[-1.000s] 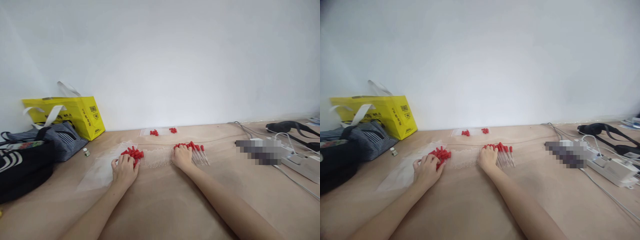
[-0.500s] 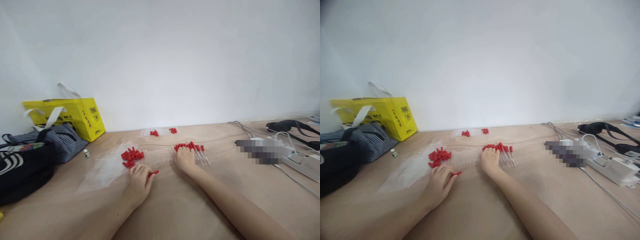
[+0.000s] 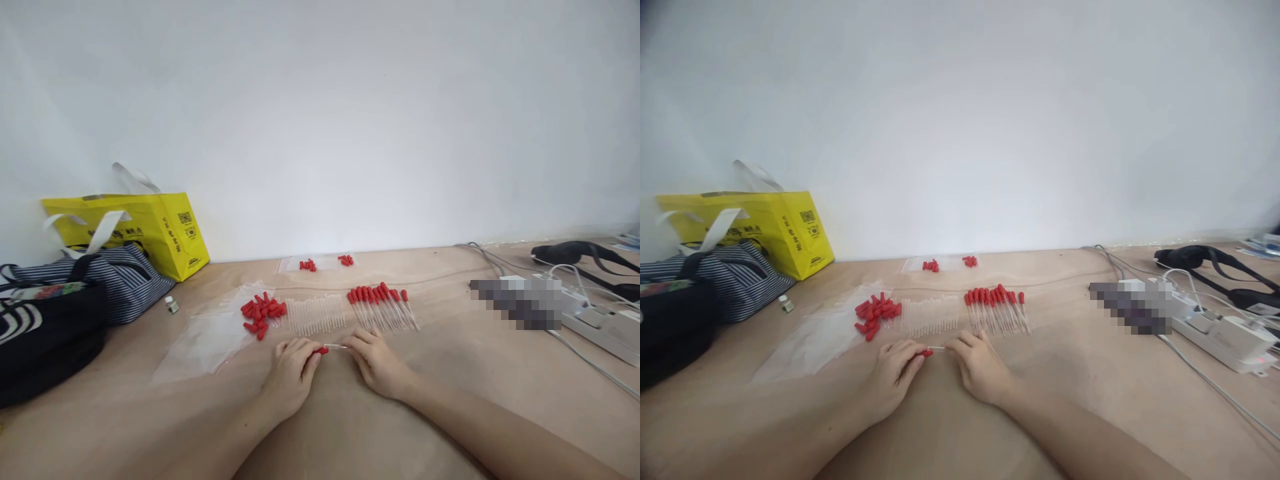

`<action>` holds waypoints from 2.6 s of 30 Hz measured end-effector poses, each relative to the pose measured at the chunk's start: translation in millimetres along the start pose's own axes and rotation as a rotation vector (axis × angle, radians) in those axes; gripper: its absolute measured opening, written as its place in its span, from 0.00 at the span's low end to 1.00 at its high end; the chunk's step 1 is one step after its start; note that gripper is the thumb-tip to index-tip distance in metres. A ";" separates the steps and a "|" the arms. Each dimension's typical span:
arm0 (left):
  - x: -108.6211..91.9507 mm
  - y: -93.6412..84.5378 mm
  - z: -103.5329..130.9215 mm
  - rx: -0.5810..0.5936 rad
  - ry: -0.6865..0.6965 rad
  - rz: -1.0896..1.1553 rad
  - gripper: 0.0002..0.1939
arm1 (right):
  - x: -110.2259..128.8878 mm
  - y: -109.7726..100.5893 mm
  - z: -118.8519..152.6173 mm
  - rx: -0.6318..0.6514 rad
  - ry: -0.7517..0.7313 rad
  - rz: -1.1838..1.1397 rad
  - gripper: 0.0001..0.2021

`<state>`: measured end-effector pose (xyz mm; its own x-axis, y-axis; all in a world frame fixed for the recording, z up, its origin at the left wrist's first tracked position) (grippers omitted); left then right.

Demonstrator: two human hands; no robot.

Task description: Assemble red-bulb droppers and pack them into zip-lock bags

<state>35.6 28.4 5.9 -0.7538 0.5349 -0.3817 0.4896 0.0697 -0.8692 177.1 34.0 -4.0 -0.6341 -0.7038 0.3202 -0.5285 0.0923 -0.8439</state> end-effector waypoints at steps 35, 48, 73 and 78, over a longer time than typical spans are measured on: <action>-12.1 -6.6 4.0 -0.106 0.107 0.000 0.09 | 16.4 -9.3 2.1 -0.026 -0.165 0.111 0.13; -19.7 -3.7 3.6 -0.034 0.175 -0.032 0.10 | 22.5 -6.2 -1.4 -0.040 -0.194 0.044 0.11; 34.4 -40.5 -2.0 -0.328 -0.115 -0.257 0.32 | -23.4 -15.1 -28.2 -0.124 0.260 0.153 0.12; 66.0 -59.9 1.1 -0.350 -0.375 -0.470 0.18 | -51.4 -12.5 -48.7 -0.068 0.610 0.349 0.10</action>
<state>-43.9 58.6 32.4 -0.9902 0.0590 -0.1268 0.1389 0.5238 -0.8404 188.8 103.3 11.0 -0.9657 -0.1063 0.2367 -0.2581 0.2989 -0.9187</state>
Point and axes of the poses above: each hand's wrist, its own z-axis away from the middle knuckle, its own y-axis out of the palm, x = y × z, the point moved 6 cm from there along -z, towards the middle knuckle, and after that the axes turned 1 degree about x, right-handed, at the moved point
